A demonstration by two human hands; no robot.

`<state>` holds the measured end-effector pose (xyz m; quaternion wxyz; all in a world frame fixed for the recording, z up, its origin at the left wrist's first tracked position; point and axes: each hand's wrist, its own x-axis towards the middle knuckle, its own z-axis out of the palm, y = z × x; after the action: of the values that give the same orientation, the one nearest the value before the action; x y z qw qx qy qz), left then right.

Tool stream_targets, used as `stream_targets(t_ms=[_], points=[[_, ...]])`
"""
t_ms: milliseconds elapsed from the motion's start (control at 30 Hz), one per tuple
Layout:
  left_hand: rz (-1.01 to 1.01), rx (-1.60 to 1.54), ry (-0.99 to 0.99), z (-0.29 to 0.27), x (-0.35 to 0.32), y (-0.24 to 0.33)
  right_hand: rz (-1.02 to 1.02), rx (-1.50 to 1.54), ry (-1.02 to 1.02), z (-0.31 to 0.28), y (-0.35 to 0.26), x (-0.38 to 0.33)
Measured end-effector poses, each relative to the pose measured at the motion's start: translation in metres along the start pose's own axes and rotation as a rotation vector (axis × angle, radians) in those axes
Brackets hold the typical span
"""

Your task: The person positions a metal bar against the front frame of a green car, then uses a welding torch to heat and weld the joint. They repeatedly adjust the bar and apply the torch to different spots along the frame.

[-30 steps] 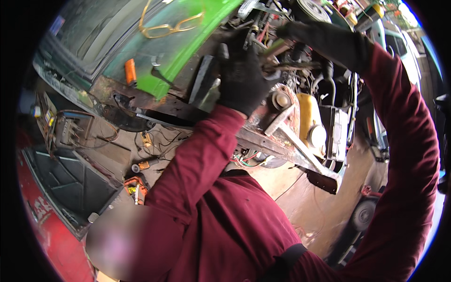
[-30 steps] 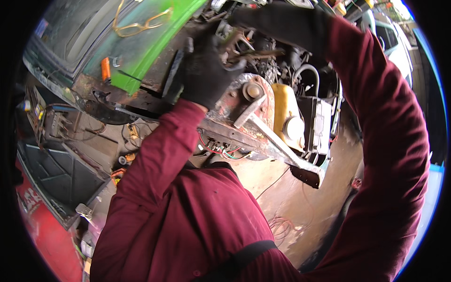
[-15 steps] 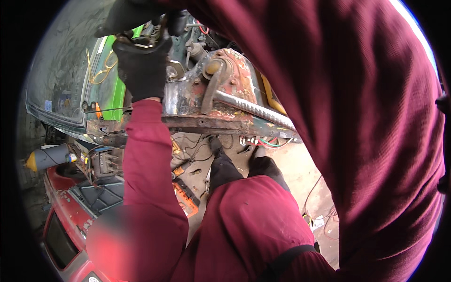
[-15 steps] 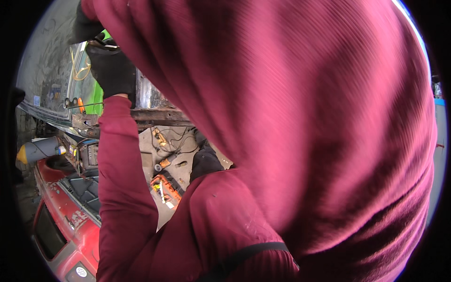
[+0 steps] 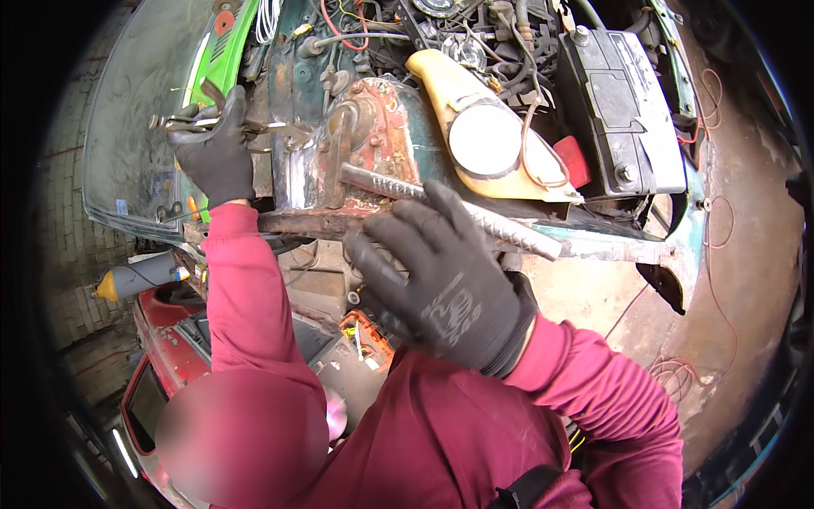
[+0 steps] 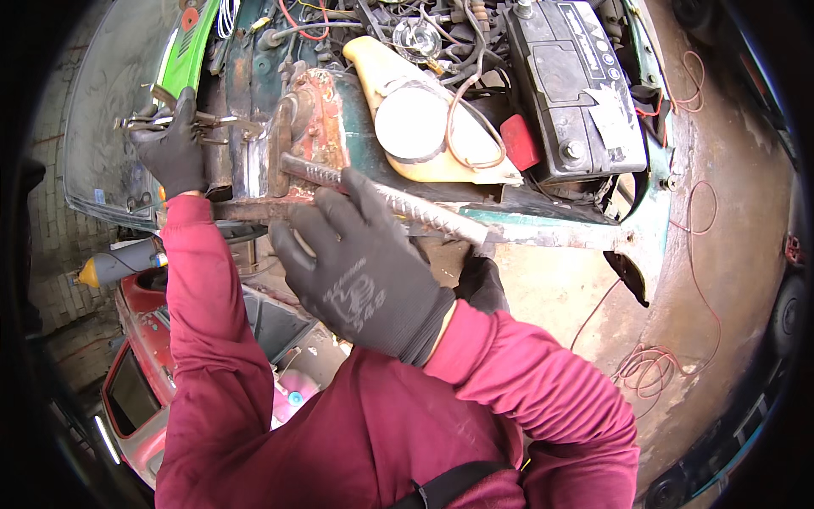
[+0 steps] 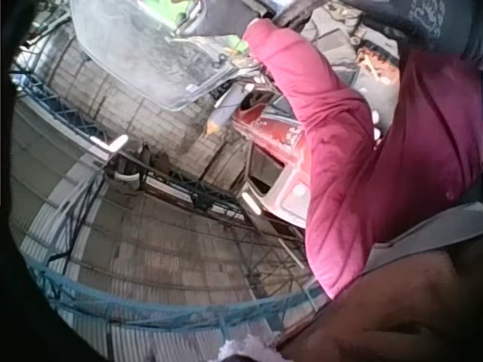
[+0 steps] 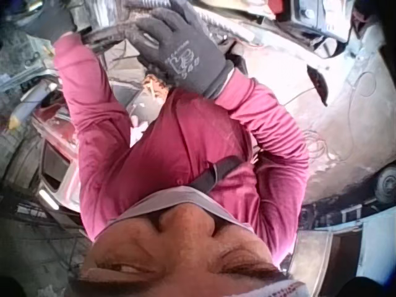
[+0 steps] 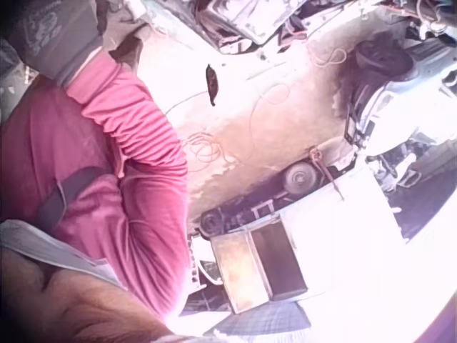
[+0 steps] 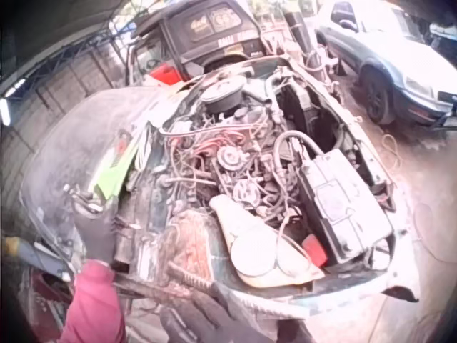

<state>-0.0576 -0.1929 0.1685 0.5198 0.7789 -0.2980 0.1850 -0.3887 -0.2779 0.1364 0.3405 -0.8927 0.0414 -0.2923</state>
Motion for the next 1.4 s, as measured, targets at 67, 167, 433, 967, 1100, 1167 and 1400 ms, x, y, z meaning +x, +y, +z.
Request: stream_targets(t_ms=[67, 167, 433, 967, 1100, 1167, 1400], points=[[0.02, 0.012, -0.011, -0.003, 0.0, -0.001, -0.023, -0.028, 0.034, 0.008, 0.004, -0.01], [0.022, 0.107, -0.005, -0.007, -0.001, -0.002, 0.003, -0.055, 0.082, 0.012, 0.009, -0.024], [0.076, 0.079, -0.007, -0.012, 0.002, -0.008, 0.002, -0.003, 0.105, 0.018, 0.025, -0.039], [0.098, 0.001, 0.019, -0.003, -0.009, 0.002, 0.264, -0.337, -0.274, -0.029, 0.01, 0.002], [-0.02, 0.038, 0.034, 0.0, -0.01, 0.006, 0.339, -0.436, -0.397, -0.023, 0.006, 0.017], [-0.024, 0.066, 0.029, -0.001, -0.011, 0.006, 0.356, -0.495, -0.426, -0.02, 0.002, 0.024], [-0.008, -0.078, -0.001, -0.003, -0.013, -0.001, 0.466, -0.442, -0.415, -0.051, -0.029, 0.04]])
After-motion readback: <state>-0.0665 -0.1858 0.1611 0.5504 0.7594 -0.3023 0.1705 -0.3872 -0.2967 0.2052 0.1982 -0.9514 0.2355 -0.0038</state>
